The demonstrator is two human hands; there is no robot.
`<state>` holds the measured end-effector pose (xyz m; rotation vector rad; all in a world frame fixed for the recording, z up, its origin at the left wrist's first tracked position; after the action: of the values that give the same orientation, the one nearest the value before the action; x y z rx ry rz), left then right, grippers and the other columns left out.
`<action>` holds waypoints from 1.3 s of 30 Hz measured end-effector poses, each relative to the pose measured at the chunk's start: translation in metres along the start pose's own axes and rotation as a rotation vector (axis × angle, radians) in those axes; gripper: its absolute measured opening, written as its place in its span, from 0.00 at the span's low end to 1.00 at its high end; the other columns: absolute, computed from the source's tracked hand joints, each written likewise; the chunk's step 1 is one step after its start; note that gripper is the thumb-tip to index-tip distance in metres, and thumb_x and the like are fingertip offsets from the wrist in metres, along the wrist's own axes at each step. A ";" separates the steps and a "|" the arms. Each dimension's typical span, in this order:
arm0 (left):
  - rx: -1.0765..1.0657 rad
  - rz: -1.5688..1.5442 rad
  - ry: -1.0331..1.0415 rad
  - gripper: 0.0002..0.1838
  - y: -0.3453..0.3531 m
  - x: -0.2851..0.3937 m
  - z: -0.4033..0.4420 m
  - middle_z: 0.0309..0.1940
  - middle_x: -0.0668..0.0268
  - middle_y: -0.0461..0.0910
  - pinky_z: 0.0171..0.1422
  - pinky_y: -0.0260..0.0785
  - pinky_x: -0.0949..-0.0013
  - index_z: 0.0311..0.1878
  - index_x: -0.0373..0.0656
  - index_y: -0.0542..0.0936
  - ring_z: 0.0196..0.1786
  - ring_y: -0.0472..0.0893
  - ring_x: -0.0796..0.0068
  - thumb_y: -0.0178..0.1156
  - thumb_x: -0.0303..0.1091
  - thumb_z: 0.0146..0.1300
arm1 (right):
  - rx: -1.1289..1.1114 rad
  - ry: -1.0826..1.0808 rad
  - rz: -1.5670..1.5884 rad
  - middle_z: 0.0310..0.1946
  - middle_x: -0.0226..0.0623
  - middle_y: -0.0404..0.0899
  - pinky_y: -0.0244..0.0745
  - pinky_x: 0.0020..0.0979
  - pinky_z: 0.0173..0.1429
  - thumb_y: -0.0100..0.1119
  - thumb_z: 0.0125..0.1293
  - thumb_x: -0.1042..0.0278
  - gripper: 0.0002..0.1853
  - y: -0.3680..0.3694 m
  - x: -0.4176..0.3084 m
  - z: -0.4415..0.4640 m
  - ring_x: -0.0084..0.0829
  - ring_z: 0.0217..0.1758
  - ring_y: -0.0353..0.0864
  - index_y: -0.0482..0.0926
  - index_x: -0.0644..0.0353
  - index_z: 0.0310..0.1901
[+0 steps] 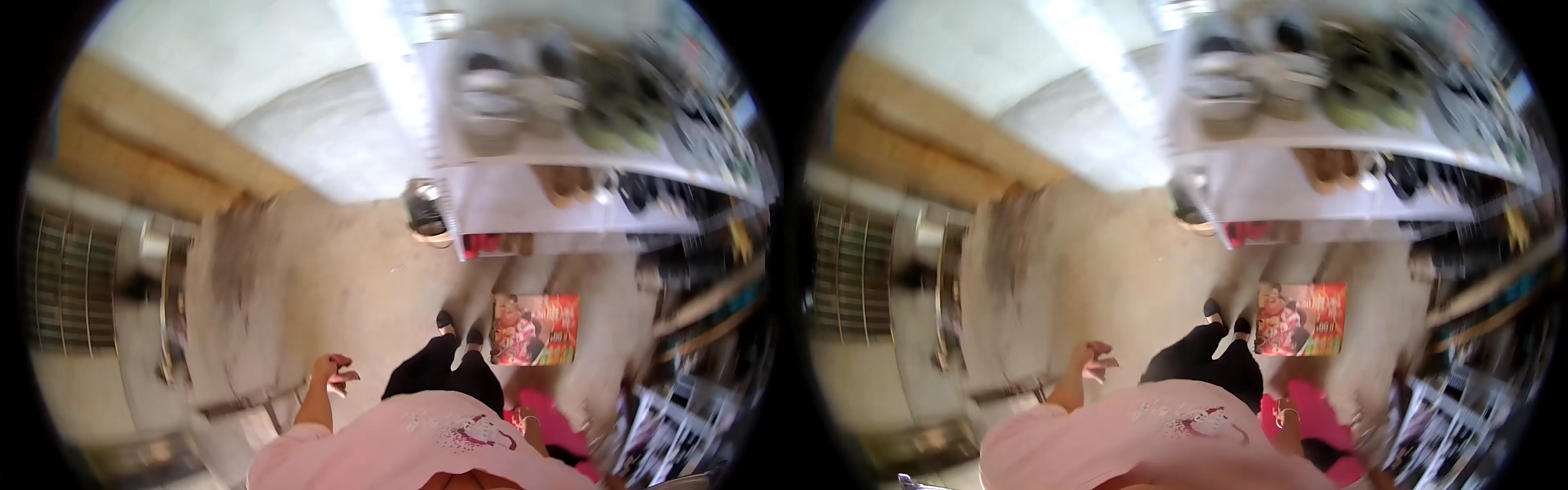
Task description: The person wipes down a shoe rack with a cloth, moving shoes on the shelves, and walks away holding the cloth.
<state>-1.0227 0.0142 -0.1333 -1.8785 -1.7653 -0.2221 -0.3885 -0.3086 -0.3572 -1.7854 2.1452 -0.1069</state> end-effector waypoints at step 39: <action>0.785 -1.278 0.296 0.17 -0.428 -0.198 -0.023 0.47 0.63 0.81 0.56 0.74 0.70 0.59 0.40 0.77 0.51 0.80 0.72 0.57 0.36 0.71 | -0.264 -0.374 -1.146 0.22 0.50 0.81 0.70 0.36 0.18 0.49 0.69 0.72 0.10 0.647 -0.539 -0.125 0.38 0.19 0.79 0.79 0.66 0.45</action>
<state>-1.4538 -0.1747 -0.0910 -0.0395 -2.1180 -0.1909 -0.9552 0.3237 -0.3026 -2.6851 0.7160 0.2269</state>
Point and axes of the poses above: each hand's wrist, its own z-axis towards the middle knuckle, its own y-axis out of the palm, x = y × z, the point moved 6 cm from there along z, towards the middle knuckle
